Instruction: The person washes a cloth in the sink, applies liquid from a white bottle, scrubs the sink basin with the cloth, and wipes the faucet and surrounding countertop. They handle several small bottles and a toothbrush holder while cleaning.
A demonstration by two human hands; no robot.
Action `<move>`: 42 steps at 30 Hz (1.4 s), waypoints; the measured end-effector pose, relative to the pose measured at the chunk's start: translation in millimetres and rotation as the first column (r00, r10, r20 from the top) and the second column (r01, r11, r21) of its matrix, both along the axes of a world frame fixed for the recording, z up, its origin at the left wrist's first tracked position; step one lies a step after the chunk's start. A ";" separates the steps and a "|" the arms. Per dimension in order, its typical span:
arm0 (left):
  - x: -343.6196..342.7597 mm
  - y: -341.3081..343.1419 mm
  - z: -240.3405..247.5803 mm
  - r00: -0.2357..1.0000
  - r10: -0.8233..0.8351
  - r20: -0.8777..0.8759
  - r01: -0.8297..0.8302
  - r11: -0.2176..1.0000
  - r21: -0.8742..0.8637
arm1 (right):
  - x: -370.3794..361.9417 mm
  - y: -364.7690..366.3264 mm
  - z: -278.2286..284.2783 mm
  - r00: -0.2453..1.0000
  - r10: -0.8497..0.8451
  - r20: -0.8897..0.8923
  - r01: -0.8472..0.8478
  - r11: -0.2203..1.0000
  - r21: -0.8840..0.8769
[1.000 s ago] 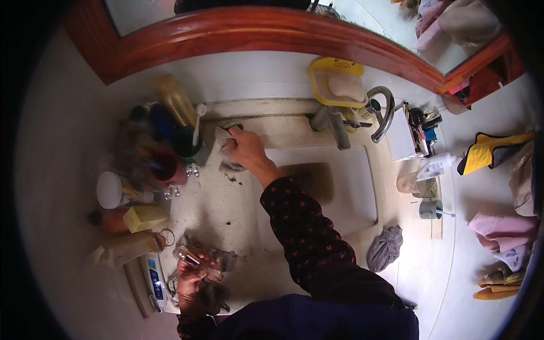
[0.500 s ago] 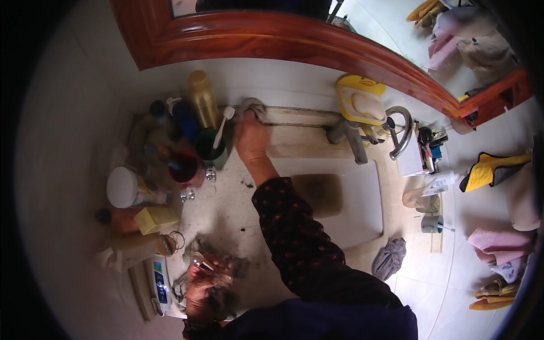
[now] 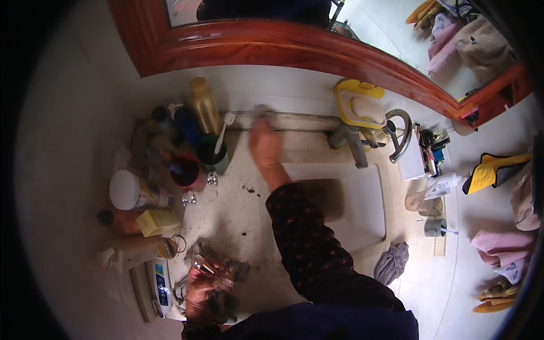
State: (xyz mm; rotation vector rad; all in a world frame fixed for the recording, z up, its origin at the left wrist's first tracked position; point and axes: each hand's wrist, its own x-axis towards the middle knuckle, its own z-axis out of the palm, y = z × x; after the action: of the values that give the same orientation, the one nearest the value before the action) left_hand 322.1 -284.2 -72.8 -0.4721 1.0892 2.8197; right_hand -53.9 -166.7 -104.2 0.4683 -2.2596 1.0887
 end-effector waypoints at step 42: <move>4.4 4.0 -0.8 0.997 0.065 -0.047 -0.067 0.996 -0.052 | -17.3 95.2 38.2 0.916 0.022 0.401 0.106 0.950 -0.295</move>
State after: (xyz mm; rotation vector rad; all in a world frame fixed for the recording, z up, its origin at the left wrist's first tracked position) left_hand 326.6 -280.2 -73.6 -0.4590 1.1812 2.8782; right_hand -71.2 -71.5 -66.0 0.0636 -2.3559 1.6059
